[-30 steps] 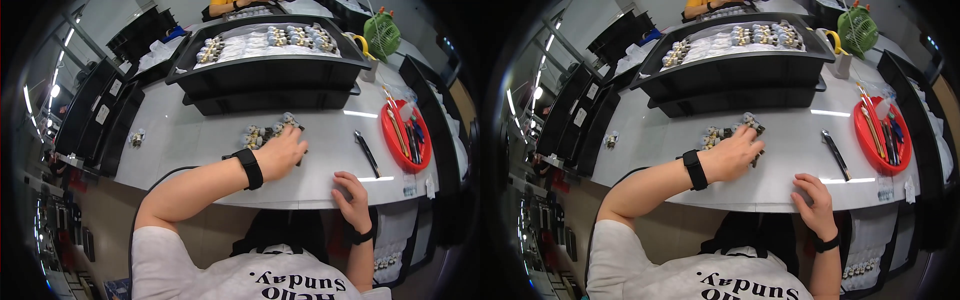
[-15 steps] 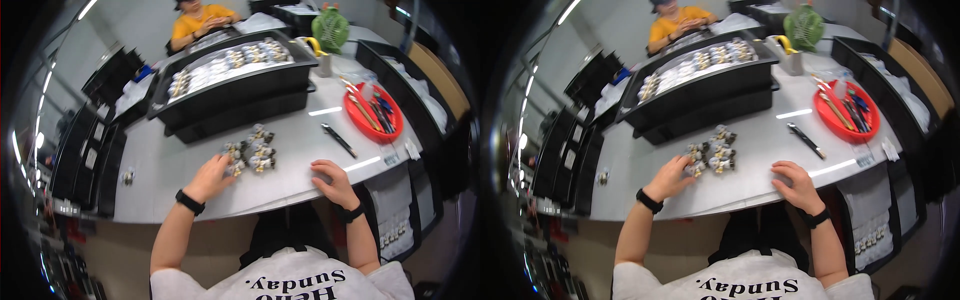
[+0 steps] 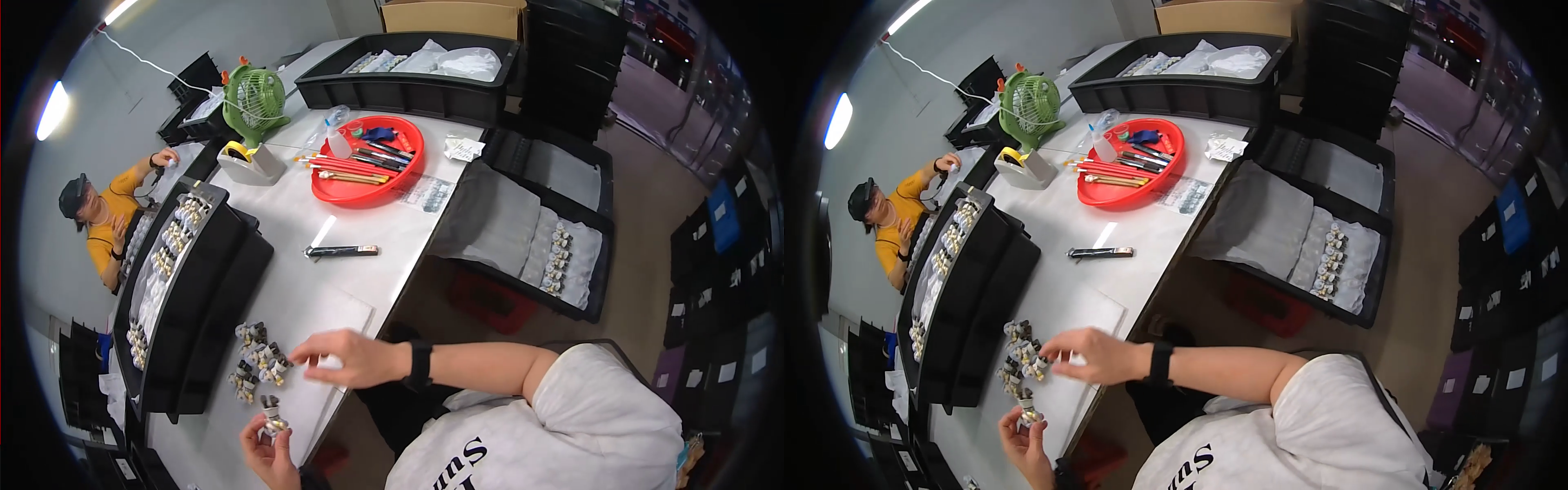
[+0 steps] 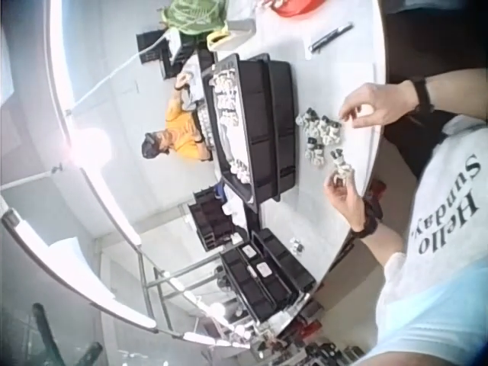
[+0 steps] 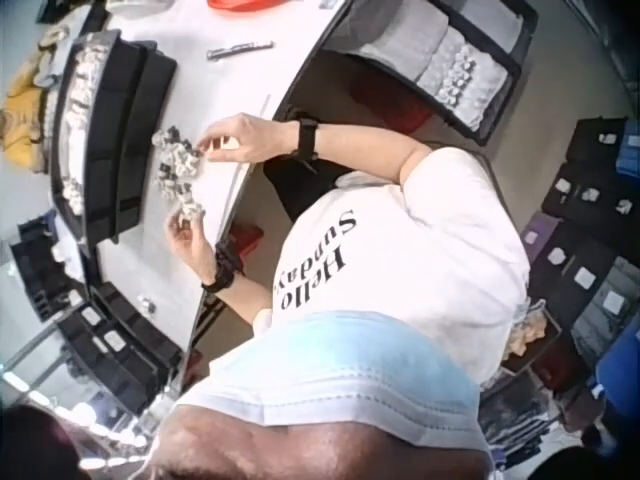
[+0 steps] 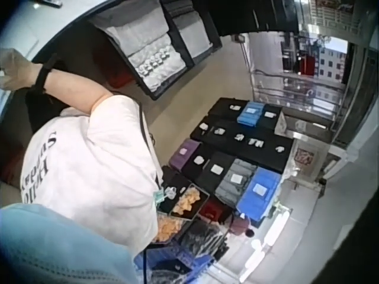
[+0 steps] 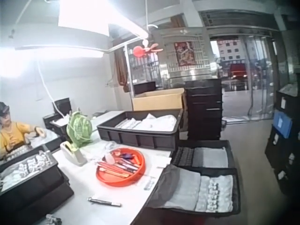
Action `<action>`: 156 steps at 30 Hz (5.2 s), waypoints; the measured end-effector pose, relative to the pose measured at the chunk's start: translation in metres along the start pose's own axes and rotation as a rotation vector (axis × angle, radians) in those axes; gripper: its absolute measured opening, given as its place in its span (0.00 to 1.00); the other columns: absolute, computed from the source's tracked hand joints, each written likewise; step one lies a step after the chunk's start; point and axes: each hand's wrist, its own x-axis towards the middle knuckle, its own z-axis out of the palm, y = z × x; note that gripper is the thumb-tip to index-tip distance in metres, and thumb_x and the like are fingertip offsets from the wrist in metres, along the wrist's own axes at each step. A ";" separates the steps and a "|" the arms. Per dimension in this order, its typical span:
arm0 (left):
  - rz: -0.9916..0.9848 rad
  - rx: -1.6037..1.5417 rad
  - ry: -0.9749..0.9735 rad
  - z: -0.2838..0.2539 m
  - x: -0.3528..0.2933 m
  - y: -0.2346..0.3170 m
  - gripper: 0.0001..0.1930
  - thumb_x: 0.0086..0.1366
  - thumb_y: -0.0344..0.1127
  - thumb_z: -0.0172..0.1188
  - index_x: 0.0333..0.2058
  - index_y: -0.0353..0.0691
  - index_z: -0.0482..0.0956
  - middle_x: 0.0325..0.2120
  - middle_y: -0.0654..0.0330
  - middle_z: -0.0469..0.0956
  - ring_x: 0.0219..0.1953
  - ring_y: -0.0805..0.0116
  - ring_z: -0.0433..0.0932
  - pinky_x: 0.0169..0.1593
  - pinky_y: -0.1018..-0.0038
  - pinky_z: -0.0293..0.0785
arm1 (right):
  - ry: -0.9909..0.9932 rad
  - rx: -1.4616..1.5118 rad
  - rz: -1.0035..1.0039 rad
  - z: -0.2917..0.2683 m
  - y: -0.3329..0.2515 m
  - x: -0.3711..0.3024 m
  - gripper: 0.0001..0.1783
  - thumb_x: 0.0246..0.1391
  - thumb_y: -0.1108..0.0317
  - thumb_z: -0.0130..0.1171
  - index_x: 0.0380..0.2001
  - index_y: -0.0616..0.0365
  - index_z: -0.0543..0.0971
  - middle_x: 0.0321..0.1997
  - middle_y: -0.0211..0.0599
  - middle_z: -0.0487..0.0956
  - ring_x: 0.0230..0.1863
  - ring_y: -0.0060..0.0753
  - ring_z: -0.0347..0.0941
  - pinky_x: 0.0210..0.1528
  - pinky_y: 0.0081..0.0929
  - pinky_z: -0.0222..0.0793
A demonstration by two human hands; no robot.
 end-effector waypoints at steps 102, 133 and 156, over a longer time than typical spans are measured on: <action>-0.125 -0.892 0.154 0.016 0.025 -0.062 0.13 0.61 0.28 0.48 0.45 0.33 0.65 0.40 0.56 0.71 0.43 0.69 0.71 0.50 0.71 0.68 | -0.181 0.429 0.412 0.062 0.028 0.005 0.18 0.47 0.79 0.54 0.42 0.62 0.63 0.40 0.35 0.68 0.36 0.26 0.72 0.36 0.17 0.68; -0.072 -0.770 0.122 0.017 0.024 -0.064 0.16 0.59 0.26 0.52 0.48 0.33 0.67 0.39 0.60 0.72 0.41 0.74 0.70 0.47 0.76 0.67 | -0.188 0.270 0.275 0.063 0.035 0.004 0.19 0.40 0.82 0.58 0.38 0.61 0.66 0.41 0.33 0.65 0.40 0.20 0.66 0.39 0.16 0.66; 0.095 -0.670 0.033 0.016 0.018 -0.076 0.19 0.49 0.13 0.47 0.39 0.39 0.75 0.49 0.46 0.66 0.55 0.54 0.62 0.57 0.61 0.59 | -0.251 0.194 0.209 0.061 0.042 0.005 0.13 0.41 0.78 0.55 0.35 0.61 0.74 0.32 0.39 0.76 0.31 0.27 0.72 0.33 0.23 0.69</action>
